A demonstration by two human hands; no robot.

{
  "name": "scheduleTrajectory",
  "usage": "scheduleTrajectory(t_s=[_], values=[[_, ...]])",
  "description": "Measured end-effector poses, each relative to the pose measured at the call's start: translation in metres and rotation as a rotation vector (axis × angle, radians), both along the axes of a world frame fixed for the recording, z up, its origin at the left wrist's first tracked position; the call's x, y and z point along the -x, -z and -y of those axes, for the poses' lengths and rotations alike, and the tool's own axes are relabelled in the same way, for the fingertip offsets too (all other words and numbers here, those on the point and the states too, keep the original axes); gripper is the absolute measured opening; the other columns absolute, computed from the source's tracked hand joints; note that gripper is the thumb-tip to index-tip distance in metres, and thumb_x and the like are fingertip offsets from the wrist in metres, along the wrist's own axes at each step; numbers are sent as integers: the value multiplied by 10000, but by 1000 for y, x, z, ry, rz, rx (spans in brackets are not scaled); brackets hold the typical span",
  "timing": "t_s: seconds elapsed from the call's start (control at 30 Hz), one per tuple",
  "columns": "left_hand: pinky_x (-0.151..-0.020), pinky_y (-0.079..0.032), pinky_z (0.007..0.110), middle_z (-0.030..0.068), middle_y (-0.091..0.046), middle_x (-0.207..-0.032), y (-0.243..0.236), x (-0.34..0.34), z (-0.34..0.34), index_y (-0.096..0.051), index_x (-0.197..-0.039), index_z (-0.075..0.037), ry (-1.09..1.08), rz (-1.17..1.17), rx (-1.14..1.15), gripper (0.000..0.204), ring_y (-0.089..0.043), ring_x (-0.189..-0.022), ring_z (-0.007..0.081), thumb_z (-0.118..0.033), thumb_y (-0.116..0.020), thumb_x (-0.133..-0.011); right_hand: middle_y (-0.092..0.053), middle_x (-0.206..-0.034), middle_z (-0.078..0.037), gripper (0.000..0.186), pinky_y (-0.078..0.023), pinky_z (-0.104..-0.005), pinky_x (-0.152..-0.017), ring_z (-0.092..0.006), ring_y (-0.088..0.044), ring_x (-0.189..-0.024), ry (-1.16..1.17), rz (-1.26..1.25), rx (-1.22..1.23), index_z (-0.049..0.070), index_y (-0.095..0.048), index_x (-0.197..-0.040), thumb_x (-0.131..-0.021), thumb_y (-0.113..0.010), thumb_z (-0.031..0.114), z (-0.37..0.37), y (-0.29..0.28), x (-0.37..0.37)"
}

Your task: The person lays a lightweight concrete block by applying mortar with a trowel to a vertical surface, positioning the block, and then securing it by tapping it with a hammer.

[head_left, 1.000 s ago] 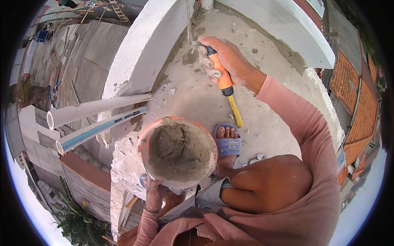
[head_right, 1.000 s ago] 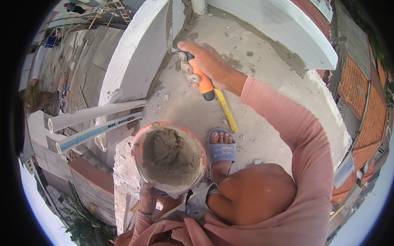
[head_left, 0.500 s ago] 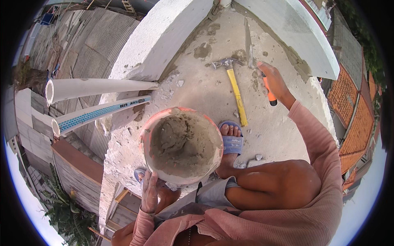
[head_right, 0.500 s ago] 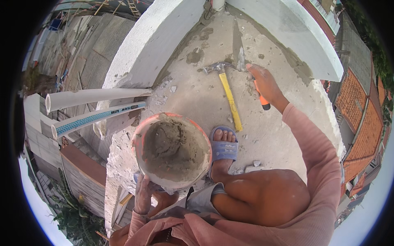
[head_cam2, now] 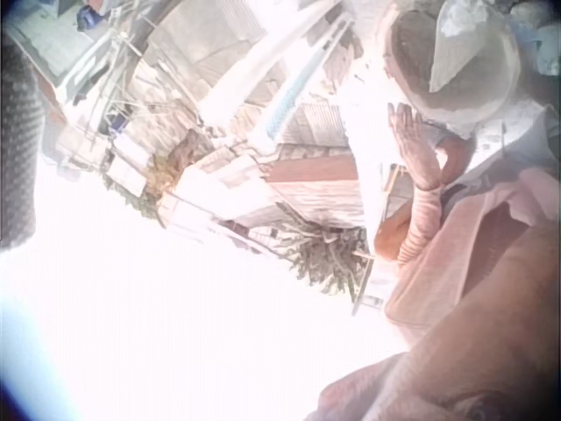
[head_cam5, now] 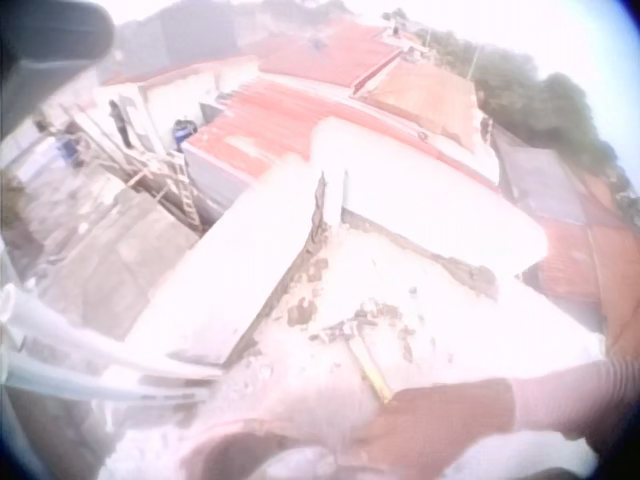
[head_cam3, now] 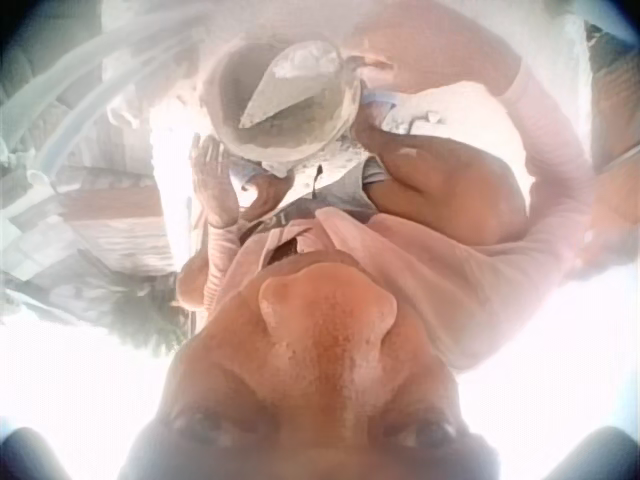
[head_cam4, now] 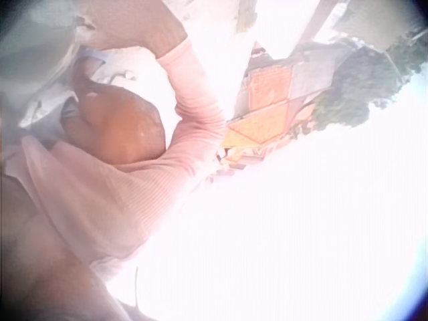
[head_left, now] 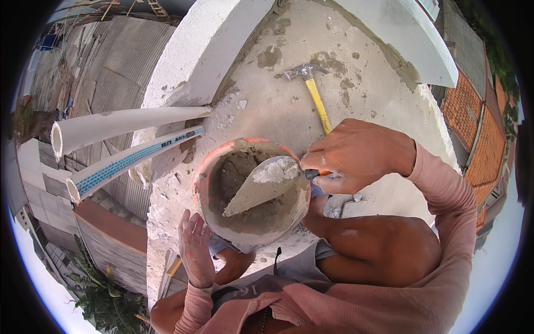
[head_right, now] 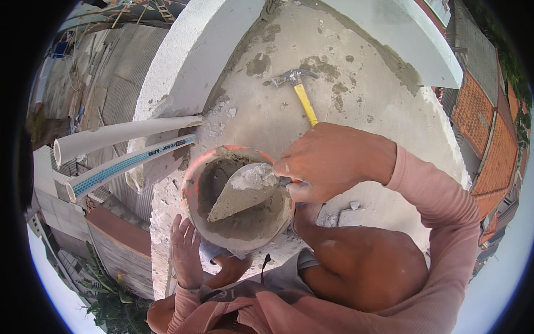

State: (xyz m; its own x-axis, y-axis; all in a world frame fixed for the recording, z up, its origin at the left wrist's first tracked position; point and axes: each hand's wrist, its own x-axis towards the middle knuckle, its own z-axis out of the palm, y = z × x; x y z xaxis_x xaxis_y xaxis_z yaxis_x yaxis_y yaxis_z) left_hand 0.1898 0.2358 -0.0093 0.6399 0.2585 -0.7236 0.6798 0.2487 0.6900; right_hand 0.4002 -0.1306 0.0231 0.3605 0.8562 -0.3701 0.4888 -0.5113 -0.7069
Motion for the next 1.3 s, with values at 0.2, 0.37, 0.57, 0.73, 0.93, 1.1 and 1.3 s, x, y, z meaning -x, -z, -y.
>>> scheduleTrajectory(t_s=[0.2, 0.37, 0.57, 0.73, 0.93, 1.1, 1.3], values=[[-1223, -284, 470, 231, -412, -1522, -46, -21, -19, -399, -1493, -31, -140, 118, 64, 583, -402, -1428, 327, -412, -505, -1064, -689, -914, -98, 153, -570, -437, -696, -299, -707, -856, 25, 119, 108, 43, -672, -923, -838, -651, 169, -22, -29, 31], [-1219, -313, 491, 273, -484, -1451, -90, -9, -8, -516, -1246, -31, -149, 113, 238, 372, -423, -1414, 367, -358, -406, -1105, -606, -1005, -96, 267, -571, -409, -777, -273, -628, -1035, 274, 135, 119, 36, -657, -1043, -894, -679, 256, -54, -15, 80], [-1169, -370, 479, 182, -558, -1372, -179, -2, 18, -538, -1284, -18, 167, 37, -61, 525, -472, -1384, 307, -495, -468, -1076, -621, -1049, -118, 300, -541, -445, -805, -318, -608, -1071, 819, 359, 15, 22, -661, -925, -925, -695, 320, -48, -58, 111], [-640, -393, 207, -37, -463, -814, -306, 46, 17, -541, -1099, -32, 164, -288, -495, 221, -420, -702, 50, -100, -695, -955, -535, -781, -116, 313, -472, -428, -711, -316, -567, -813, 1091, -115, 37, 19, -527, -730, -874, -736, 202, -2, -179, 166], [-662, -405, 214, -32, -476, -805, -425, 144, -1, -532, -1251, 17, 169, -529, -471, 409, -438, -708, 55, -48, -671, -871, -585, -944, -122, 179, -483, -460, -804, -341, -586, -934, 1131, -394, 50, 12, -561, -808, -767, -692, 128, 14, -318, 232], [-871, -483, 284, 87, -619, -1089, -457, 218, 58, -444, -1415, 34, -59, -425, -323, 472, -563, -944, 129, -123, -518, -976, -581, -1128, -135, 328, -451, -515, -942, -373, -556, -1069, 891, -401, 164, 75, -591, -1080, -779, -693, 158, 13, -359, 255], [-1080, -427, 415, 260, -407, -1488, -469, 254, 67, -418, -1492, -50, 89, -595, 175, 468, -504, -1293, 363, -176, -449, -1042, -579, -1272, -153, 474, -440, -509, -1042, -391, -537, -1157, 683, -276, 256, 94, -601, -1286, -836, -690, 213, 20, -363, 263]])
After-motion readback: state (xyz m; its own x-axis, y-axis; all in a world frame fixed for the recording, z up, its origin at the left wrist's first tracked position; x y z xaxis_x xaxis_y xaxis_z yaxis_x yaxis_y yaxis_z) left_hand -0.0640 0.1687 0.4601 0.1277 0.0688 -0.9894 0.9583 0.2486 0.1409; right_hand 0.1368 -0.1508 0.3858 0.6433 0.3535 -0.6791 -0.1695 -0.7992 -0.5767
